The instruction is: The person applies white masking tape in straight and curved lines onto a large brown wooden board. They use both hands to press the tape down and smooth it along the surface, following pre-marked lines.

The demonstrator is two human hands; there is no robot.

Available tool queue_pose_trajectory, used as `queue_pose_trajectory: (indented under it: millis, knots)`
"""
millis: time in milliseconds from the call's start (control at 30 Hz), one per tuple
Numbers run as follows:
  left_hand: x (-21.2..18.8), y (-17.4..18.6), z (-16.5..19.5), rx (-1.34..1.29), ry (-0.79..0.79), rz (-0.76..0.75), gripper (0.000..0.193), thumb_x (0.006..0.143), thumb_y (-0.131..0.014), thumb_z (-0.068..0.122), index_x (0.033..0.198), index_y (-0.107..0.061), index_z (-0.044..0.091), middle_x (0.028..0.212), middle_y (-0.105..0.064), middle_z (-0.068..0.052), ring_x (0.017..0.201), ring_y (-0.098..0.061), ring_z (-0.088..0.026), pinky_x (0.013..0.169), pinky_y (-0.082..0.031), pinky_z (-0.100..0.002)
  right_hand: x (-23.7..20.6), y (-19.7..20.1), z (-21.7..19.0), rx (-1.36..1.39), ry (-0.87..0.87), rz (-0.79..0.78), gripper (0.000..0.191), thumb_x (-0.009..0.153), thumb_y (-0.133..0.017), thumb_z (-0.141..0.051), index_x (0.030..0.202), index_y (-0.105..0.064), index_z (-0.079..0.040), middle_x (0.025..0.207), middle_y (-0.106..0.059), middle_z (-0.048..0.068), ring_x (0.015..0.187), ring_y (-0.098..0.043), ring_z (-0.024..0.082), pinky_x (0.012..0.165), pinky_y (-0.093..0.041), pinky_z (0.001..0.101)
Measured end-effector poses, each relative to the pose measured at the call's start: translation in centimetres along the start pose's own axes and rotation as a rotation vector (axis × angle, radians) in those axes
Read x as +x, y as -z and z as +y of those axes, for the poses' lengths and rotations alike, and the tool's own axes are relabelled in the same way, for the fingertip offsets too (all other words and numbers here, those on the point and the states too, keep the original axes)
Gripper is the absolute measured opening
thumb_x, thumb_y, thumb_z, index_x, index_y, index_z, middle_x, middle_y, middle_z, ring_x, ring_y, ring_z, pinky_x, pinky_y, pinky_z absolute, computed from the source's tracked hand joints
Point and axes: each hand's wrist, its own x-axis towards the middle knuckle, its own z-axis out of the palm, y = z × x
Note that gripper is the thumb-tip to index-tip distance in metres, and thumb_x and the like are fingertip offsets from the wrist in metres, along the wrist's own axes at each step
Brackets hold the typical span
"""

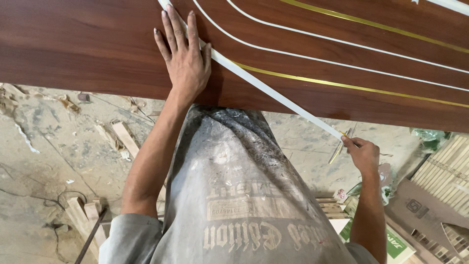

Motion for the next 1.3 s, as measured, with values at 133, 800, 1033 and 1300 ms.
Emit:
queue_pose_trajectory:
  millis: [133,800,1033,1300]
  knots:
    - [0.0,-0.5,-0.1,-0.032,0.010,0.016,0.080,0.114,-0.062,0.041,0.171,-0.016,0.007,0.170,0.003,-0.034,0.159,0.005,-0.046,0.127,0.006,-0.065,0.2,-0.2,0.0,-0.019,-0.020,-0.018,0.052,0.093,-0.073,-0.057,0.094,-0.081,-0.006,0.068,-0.070,0.007,0.060,-0.062,0.020,0.059,-0.049,0.0371]
    - [0.8,1.8,-1.3,-0.057,0.046,-0.007,0.105,0.105,-0.070,0.061,0.169,-0.011,0.002,0.175,-0.004,-0.022,0.163,0.002,-0.036,0.129,0.009,-0.061,-0.9,0.4,0.4,0.022,-0.018,-0.058,0.045,0.094,-0.074,-0.051,0.096,-0.082,-0.006,0.069,-0.070,0.007,0.063,-0.061,0.017,0.063,-0.048,0.0347]
    - [0.8,2.8,-2.1,-0.081,0.077,-0.023,0.097,0.109,-0.065,0.057,0.168,-0.014,0.000,0.176,-0.008,-0.022,0.163,-0.001,-0.036,0.130,0.005,-0.061,-6.6,3.4,0.9,0.105,-0.003,0.043,0.033,0.091,-0.081,-0.036,0.099,-0.081,-0.004,0.084,-0.070,0.008,0.072,-0.063,0.017,0.065,-0.049,0.0342]
    - [1.3,3.1,-2.6,-0.071,0.070,0.011,0.102,0.107,-0.070,0.062,0.170,-0.016,0.001,0.176,-0.008,-0.022,0.163,-0.002,-0.036,0.132,0.004,-0.061,-7.7,3.5,-0.6,0.064,0.013,0.170,0.031,0.092,-0.083,-0.033,0.103,-0.081,-0.004,0.089,-0.070,0.009,0.078,-0.066,0.019,0.068,-0.053,0.0349]
